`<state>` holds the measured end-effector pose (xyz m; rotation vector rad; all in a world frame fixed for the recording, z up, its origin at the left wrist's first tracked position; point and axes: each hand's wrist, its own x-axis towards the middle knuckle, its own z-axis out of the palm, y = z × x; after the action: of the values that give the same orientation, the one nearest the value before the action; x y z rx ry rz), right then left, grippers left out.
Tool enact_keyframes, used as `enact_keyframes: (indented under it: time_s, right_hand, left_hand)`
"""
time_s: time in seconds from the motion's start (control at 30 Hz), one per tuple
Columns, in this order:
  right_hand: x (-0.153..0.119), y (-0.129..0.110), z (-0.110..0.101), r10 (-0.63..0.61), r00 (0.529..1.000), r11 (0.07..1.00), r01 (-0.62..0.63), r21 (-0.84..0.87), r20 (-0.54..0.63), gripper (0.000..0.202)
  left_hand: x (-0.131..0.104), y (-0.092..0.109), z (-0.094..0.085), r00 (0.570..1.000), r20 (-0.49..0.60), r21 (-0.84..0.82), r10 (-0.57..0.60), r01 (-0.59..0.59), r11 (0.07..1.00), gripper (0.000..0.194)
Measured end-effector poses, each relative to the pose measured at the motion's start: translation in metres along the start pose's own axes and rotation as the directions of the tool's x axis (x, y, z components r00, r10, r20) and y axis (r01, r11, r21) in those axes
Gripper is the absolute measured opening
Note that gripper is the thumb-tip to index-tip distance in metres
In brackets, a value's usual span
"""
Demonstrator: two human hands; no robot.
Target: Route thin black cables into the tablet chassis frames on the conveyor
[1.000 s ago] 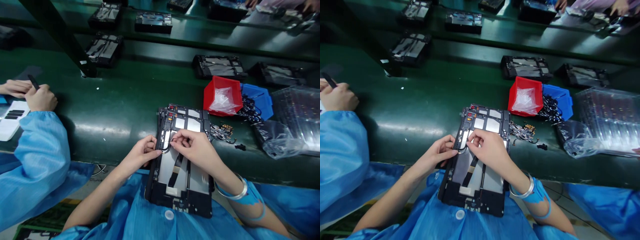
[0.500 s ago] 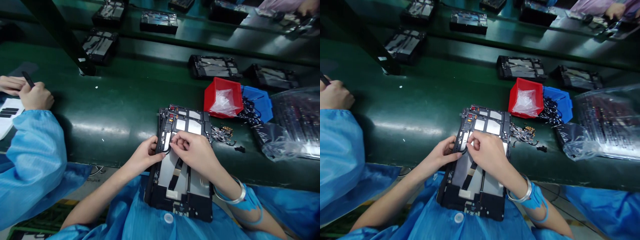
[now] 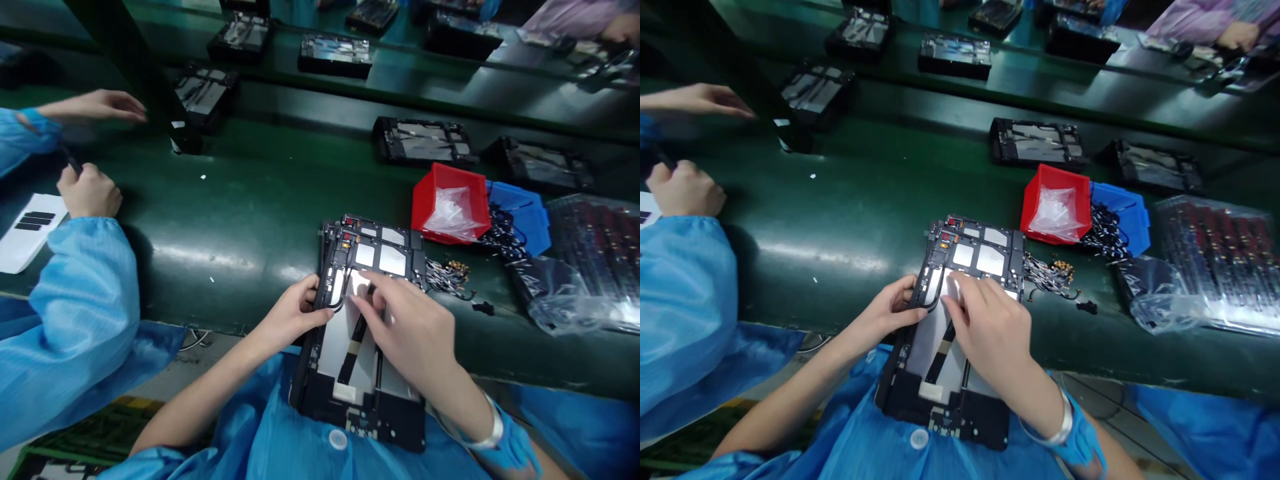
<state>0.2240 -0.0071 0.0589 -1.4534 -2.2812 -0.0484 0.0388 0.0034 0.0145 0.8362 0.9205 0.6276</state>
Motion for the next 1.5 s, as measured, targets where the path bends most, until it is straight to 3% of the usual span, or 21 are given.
enact_keyframes:
  time_s: [0.13, 0.23, 0.6, 0.83, 1.0, 1.07, 1.13, 1.2, 1.27, 1.33, 1.37, 1.5]
  right_hand:
    - [-0.015, 0.000, -0.005, -0.271, 0.962, 0.959, 0.273, -0.080, 0.041, 0.024]
    - [-0.018, 0.003, -0.002, -0.334, 0.939, 0.932, 0.342, -0.118, 0.079, 0.031]
    - [-0.020, -0.006, -0.003, -0.287, 0.953, 0.933, 0.300, -0.200, 0.095, 0.032]
    - [-0.005, -0.002, 0.004, -0.246, 0.966, 0.929, 0.259, -0.265, 0.084, 0.032]
    - [0.002, 0.001, -0.005, -0.193, 0.981, 0.964, 0.189, -0.188, 0.002, 0.031]
    - [-0.004, 0.008, -0.010, -0.133, 0.990, 0.983, 0.125, -0.135, -0.049, 0.032]
    - [-0.017, 0.019, -0.013, 0.062, 0.990, 0.990, -0.077, -0.119, -0.127, 0.035]
    - [-0.032, 0.030, -0.012, 0.314, 0.935, 0.940, -0.331, -0.082, -0.167, 0.043]
    - [-0.046, 0.038, -0.010, 0.468, 0.881, 0.884, -0.465, 0.052, -0.068, 0.050]
    - [-0.055, 0.042, -0.009, 0.514, 0.857, 0.831, -0.508, 0.226, 0.037, 0.052]
    - [-0.058, 0.043, -0.009, 0.530, 0.848, 0.807, -0.513, 0.294, 0.025, 0.051]
    - [-0.062, 0.051, -0.012, 0.575, 0.758, 0.805, -0.456, 0.380, -0.309, 0.046]
  left_hand:
    - [0.001, -0.001, 0.000, 1.000, 0.010, -0.039, 0.008, -0.008, 0.999, 0.035]
    - [0.000, 0.000, 0.001, 1.000, 0.017, -0.060, 0.015, -0.014, 0.998, 0.037]
    - [-0.001, -0.001, 0.001, 1.000, -0.008, -0.047, 0.026, -0.027, 0.999, 0.039]
    - [0.001, -0.003, 0.002, 1.000, -0.009, -0.056, 0.021, -0.021, 0.998, 0.043]
    - [-0.014, -0.005, 0.001, 0.999, -0.037, -0.064, -0.003, 0.001, 0.998, 0.046]
    - [-0.030, -0.009, 0.001, 1.000, -0.025, -0.046, -0.012, 0.011, 0.999, 0.044]
    - [-0.050, -0.015, 0.003, 0.999, 0.012, 0.005, -0.039, 0.039, 0.999, 0.042]
    - [-0.068, -0.021, 0.008, 0.997, 0.008, 0.067, -0.082, 0.081, 0.994, 0.043]
    - [-0.082, -0.025, 0.012, 0.996, -0.044, 0.092, -0.078, 0.082, 0.992, 0.046]
    - [-0.088, -0.024, 0.014, 0.997, -0.077, 0.028, -0.017, 0.019, 0.999, 0.043]
    - [-0.089, -0.021, 0.013, 0.996, -0.088, -0.036, 0.016, -0.019, 0.999, 0.042]
    - [-0.064, 0.012, -0.008, 0.959, -0.264, -0.202, 0.100, -0.156, 0.967, 0.044]
